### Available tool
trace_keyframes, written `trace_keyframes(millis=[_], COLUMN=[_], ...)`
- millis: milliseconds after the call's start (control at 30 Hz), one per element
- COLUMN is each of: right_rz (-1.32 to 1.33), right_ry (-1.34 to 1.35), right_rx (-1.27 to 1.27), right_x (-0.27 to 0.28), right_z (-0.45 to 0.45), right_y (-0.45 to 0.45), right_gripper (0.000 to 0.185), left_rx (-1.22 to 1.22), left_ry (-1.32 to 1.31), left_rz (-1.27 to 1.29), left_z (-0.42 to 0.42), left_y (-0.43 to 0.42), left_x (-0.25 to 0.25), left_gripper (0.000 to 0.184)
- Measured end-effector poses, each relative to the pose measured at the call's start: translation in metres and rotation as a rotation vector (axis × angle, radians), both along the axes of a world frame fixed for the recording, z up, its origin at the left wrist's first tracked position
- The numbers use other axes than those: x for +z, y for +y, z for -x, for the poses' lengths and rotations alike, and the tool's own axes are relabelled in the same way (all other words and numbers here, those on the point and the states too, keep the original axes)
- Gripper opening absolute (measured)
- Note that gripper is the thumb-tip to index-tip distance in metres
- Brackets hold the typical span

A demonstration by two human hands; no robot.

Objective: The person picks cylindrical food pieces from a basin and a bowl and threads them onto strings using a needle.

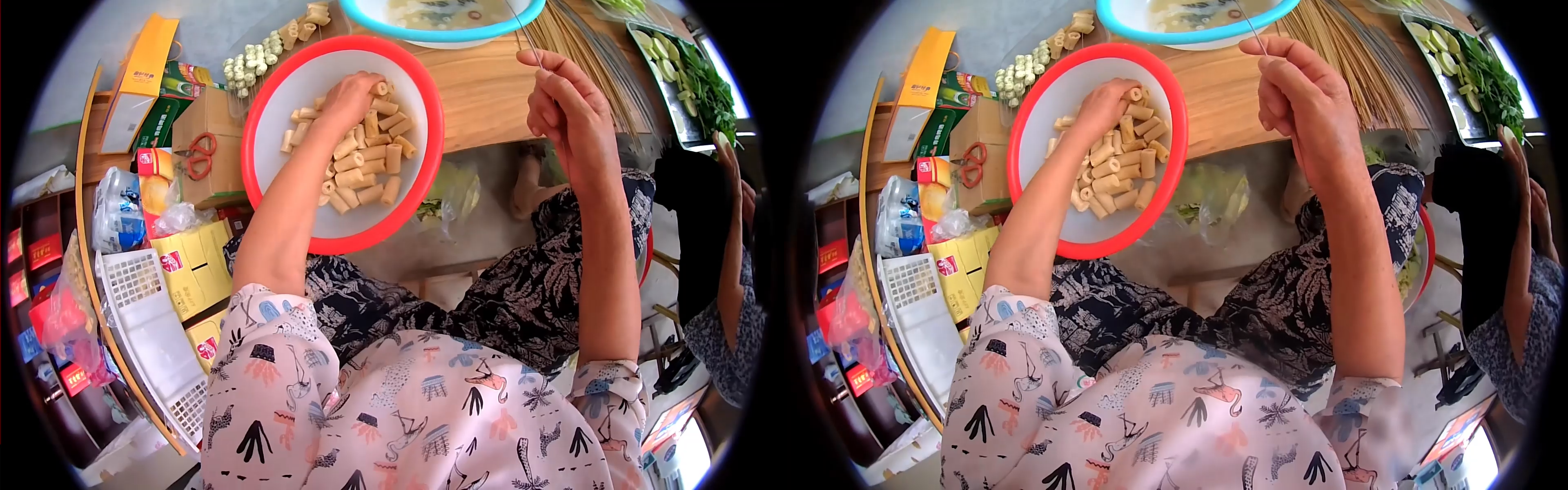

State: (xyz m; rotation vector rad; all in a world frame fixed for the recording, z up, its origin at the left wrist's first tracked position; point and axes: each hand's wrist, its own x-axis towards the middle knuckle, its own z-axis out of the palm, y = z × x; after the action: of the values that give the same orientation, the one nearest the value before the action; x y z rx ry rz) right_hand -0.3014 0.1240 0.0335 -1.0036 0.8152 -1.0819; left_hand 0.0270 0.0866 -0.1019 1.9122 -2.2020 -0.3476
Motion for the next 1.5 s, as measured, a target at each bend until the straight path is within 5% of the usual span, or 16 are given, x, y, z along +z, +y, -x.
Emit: trace_keyframes(millis=[200, 400, 600, 733, 800, 1000, 1200, 1433, 1500], right_rz=[0.011, -0.004, 0.013, 0.008, -0.002, -0.002, 0.011, 0.012, 0.021], right_ry=[0.023, -0.011, 0.01, 0.018, 0.018, 0.024, 0.016, 0.0, 0.009], right_rx=[-0.015, 0.016, 0.005, 0.009, 0.011, 0.009, 0.006, 0.015, 0.011], right_x=[0.001, 0.001, -0.002, -0.001, 0.0, 0.0, -0.002, 0.0, -0.001], right_z=[0.001, 0.001, 0.002, 0.0, -0.001, -0.002, 0.0, 0.001, 0.001], right_y=[-0.001, -0.002, -0.002, -0.002, -0.001, 0.0, 0.0, 0.0, -0.001], right_gripper=[0.023, 0.022, 0.022, 0.022, 0.023, 0.023, 0.022, 0.022, 0.022], left_rx=[0.023, 0.041, 0.133, 0.149, -0.053, 0.032, -0.031, -0.292, -0.328], left_ry=[-0.373, 0.047, 0.172, 0.174, 0.145, 0.197, -0.002, 0.167, -0.017], left_rz=[-0.11, 0.099, 0.128, 0.17, 0.225, 0.085, 0.094, 0.077, 0.043], left_z=[0.001, 0.001, -0.01, -0.009, -0.002, 0.002, 0.0, 0.019, 0.017], left_y=[-0.002, 0.008, 0.004, 0.002, 0.005, 0.001, 0.004, 0.014, 0.013], left_x=[0.017, 0.0, -0.008, -0.009, -0.01, -0.006, 0.012, 0.006, 0.002], left_gripper=[0.034, 0.032, 0.035, 0.033, 0.031, 0.021, 0.027, 0.03, 0.033])
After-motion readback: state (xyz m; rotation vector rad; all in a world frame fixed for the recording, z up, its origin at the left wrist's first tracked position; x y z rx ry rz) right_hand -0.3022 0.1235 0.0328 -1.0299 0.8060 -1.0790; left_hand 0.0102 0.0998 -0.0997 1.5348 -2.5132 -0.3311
